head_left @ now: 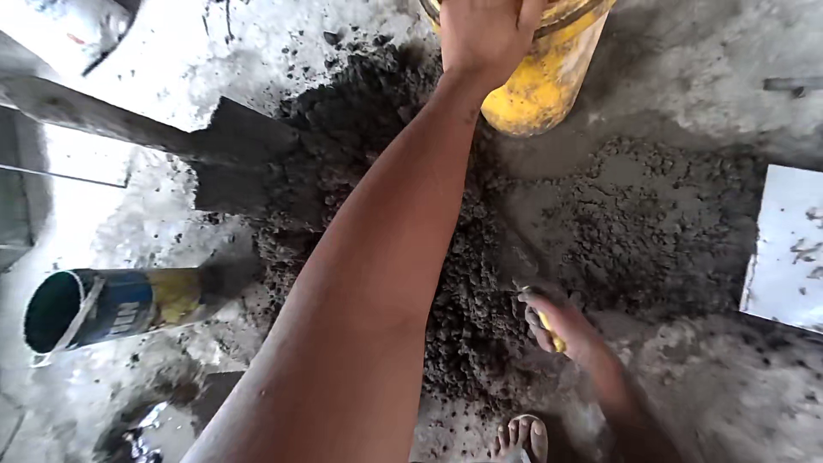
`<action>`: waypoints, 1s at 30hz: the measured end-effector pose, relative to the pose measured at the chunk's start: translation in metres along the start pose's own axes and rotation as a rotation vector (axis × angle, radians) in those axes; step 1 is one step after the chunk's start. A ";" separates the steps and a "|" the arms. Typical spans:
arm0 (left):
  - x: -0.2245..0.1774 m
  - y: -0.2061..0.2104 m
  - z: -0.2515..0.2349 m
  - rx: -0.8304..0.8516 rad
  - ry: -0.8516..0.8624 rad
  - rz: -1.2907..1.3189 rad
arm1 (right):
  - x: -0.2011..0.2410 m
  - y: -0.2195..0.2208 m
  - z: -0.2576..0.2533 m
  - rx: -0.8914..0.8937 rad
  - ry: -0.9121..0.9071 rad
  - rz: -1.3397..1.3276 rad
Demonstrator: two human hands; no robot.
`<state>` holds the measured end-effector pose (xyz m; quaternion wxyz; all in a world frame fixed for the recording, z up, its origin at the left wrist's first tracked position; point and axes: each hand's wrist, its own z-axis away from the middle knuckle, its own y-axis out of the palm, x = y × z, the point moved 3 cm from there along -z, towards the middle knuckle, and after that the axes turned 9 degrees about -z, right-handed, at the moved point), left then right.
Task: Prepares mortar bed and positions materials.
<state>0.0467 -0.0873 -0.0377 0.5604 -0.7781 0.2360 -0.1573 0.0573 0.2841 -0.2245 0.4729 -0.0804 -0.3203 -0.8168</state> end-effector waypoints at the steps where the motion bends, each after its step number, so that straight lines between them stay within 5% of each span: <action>1: 0.001 0.000 0.001 -0.006 0.009 0.008 | 0.004 -0.007 0.006 0.021 0.022 -0.074; 4: 0.002 -0.004 0.004 0.103 0.009 -0.011 | 0.014 -0.014 0.035 -0.056 -0.029 -0.205; 8: -0.008 -0.007 -0.001 0.176 0.004 -0.012 | 0.043 0.004 0.062 -0.366 -0.405 -0.040; 11: -0.009 -0.003 -0.006 0.163 -0.006 -0.032 | 0.074 0.012 0.033 -0.554 -0.548 0.042; 14: -0.010 0.000 -0.006 0.163 -0.017 -0.041 | 0.096 -0.003 -0.015 -0.732 -0.487 0.215; 21: -0.006 0.005 -0.011 0.133 0.008 0.011 | 0.099 -0.065 0.040 -0.679 -0.608 0.068; 24: -0.005 0.005 -0.011 0.121 0.010 0.041 | 0.128 -0.112 0.048 -0.710 -0.461 0.251; 30: -0.006 0.005 -0.013 0.100 0.017 0.034 | 0.160 -0.126 0.021 -0.898 -0.611 0.904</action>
